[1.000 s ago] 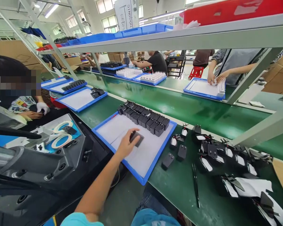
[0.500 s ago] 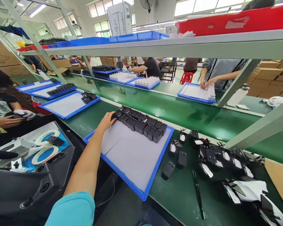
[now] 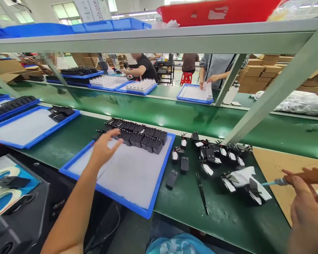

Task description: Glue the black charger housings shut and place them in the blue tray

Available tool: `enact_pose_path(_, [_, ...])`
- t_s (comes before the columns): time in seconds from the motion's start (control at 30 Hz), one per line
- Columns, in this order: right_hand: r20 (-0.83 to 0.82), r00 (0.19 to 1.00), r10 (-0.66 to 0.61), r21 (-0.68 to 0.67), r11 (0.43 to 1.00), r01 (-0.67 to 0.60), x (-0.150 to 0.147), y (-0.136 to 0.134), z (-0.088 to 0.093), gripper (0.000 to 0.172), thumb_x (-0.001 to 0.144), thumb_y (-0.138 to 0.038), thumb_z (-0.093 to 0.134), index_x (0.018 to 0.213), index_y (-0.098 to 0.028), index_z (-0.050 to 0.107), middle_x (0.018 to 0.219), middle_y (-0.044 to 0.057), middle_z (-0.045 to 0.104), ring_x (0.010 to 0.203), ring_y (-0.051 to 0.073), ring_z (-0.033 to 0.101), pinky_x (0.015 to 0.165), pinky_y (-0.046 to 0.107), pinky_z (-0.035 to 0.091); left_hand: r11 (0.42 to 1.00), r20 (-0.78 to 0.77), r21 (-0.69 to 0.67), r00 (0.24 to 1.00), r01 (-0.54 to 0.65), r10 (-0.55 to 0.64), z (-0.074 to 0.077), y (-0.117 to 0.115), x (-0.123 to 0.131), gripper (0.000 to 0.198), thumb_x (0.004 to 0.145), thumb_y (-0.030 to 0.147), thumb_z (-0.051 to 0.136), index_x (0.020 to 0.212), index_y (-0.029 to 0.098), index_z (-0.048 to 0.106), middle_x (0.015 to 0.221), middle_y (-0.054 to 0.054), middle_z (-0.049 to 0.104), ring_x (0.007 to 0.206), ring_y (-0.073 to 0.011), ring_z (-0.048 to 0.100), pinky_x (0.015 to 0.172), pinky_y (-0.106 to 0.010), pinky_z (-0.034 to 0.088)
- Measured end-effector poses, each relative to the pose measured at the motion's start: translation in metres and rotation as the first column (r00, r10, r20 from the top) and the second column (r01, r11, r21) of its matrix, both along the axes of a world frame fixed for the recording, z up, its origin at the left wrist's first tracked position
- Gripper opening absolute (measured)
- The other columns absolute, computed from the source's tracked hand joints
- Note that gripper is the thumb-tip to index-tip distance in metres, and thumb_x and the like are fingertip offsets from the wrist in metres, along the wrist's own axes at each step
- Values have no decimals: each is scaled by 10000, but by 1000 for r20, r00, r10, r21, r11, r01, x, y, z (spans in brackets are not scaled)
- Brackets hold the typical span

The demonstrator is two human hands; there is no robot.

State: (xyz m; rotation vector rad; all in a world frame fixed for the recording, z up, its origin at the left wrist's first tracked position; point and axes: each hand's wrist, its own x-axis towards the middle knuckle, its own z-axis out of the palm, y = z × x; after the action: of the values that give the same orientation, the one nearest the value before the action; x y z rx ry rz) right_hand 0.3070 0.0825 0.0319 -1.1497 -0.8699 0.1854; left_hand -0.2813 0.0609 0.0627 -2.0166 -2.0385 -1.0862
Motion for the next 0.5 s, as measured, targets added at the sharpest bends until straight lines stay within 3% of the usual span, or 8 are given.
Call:
enact_pose_path(0.07, [-16, 998, 56, -13, 998, -56, 10, 4, -7, 682, 477, -474, 886, 1115, -350, 678, 1245, 108, 633, 932, 301, 710, 868, 561, 494, 962, 14, -126, 970, 244, -244, -3, -27, 60, 417, 876, 437, 572, 1247, 249, 548, 1206, -69, 639, 1098, -249, 601, 943, -400, 504])
enact_pose_path(0.13, [-16, 999, 45, -53, 998, -46, 16, 2, -10, 657, 556, -430, 869, 1171, -349, 650, 1288, 129, 616, 1020, 317, 687, 825, 538, 490, 872, 61, -281, 914, 401, -401, -11, -51, 113, 486, 884, 398, 588, 1346, 301, 470, 1280, -64, 603, 1164, -239, 574, 999, -401, 482])
enact_pose_path(0.2, [49, 997, -54, -47, 997, 56, 13, -7, -8, 702, 588, -385, 867, 1237, -381, 599, 1347, 126, 577, 1151, 333, 619, 838, 547, 475, 801, 132, -364, 877, 476, -461, -20, -67, 151, 623, 869, 366, 620, 1433, 339, 357, 1393, -64, 524, 1251, -249, 518, 1047, -421, 452])
enact_pose_path(0.27, [147, 975, -169, 34, 985, 166, -3, -22, -4, 739, 595, -346, 871, 1261, -433, 564, 1398, 93, 531, 1261, 345, 526, 913, 580, 451, 776, 190, -395, 871, 491, -454, -28, -72, 174, 715, 856, 315, 638, 1472, 363, 276, 1465, -57, 449, 1306, -257, 468, 1078, -444, 425])
enact_pose_path(0.3, [173, 966, -193, 99, 979, 178, -16, -32, -1, 677, 637, -341, 844, 1250, -438, 575, 1387, 93, 537, 1259, 361, 521, 939, 600, 445, 777, 207, -400, 873, 487, -441, -32, -72, 180, 742, 851, 279, 639, 1479, 367, 255, 1483, -54, 426, 1322, -259, 451, 1091, -454, 411])
enact_pose_path(0.37, [197, 978, -70, 109, 993, 49, -49, -53, 4, 537, 760, -282, 741, 1242, -447, 573, 1329, 111, 575, 1234, 344, 541, 970, 570, 473, 787, 224, -400, 882, 470, -414, -36, -68, 188, 750, 849, 196, 613, 1481, 367, 246, 1473, -52, 435, 1318, -256, 452, 1098, -461, 399])
enact_pose_path(0.43, [324, 924, 201, -1, 977, -212, -87, -72, 7, 439, 806, -186, 673, 1215, -328, 606, 1168, 134, 650, 1116, 340, 619, 944, 590, 505, 799, 233, -407, 896, 442, -377, -40, -66, 195, 719, 850, 159, 589, 1466, 361, 279, 1427, -54, 477, 1273, -257, 492, 1067, -456, 428])
enact_pose_path(0.5, [545, 642, 539, -269, 838, -475, -121, -85, 5, 333, 851, -162, 601, 1163, -275, 619, 1136, 120, 664, 1064, 287, 643, 871, 499, 570, 818, 250, -426, 919, 386, -303, -44, -67, 205, 658, 843, 199, 614, 1427, 344, 348, 1356, -69, 515, 1157, -266, 570, 970, -445, 500])
